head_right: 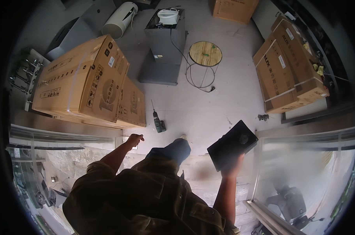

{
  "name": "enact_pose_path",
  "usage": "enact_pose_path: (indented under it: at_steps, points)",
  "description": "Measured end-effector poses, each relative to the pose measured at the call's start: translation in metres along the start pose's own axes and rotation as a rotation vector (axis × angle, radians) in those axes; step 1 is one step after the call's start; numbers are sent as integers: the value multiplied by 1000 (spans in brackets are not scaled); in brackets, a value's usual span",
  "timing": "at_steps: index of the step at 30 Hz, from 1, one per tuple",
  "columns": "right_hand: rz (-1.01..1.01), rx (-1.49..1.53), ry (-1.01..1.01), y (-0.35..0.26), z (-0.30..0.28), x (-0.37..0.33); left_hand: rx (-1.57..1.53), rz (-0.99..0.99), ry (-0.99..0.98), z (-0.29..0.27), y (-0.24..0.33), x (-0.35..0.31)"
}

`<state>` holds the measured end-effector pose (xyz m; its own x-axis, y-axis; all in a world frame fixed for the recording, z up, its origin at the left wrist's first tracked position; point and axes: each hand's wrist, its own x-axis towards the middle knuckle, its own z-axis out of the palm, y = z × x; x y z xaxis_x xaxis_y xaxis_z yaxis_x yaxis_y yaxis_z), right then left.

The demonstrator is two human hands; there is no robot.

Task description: The person wipes a black rectangular electronic device with a white cloth, then moves indoors and connects wires to the device while seated on the floor.

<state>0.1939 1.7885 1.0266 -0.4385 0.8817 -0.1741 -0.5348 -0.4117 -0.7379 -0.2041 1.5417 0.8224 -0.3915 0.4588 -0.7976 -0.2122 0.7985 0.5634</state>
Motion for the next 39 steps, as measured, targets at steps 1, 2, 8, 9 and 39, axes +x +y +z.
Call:
enact_pose_path:
  at_steps: [1, 2, 8, 9, 39]
  points:
    - [16, 14, 30, -17, 2, 13, 15, -9, 6, 8, 16, 5]
    - [26, -9, -6, -36, 6, 24, 4, -34, -13, 17, 34, 7]
    - [86, 4, -100, -111, 34, 119, -61, -28, 38, 21, 175, 13]
    - [86, 19, -95, -118, 39, 137, -70, -28, 55, 20, 200, 16]
    - [1440, -370, -1409, -7, 268, 321, -1509, -502, 1391, 402, 93, -200]
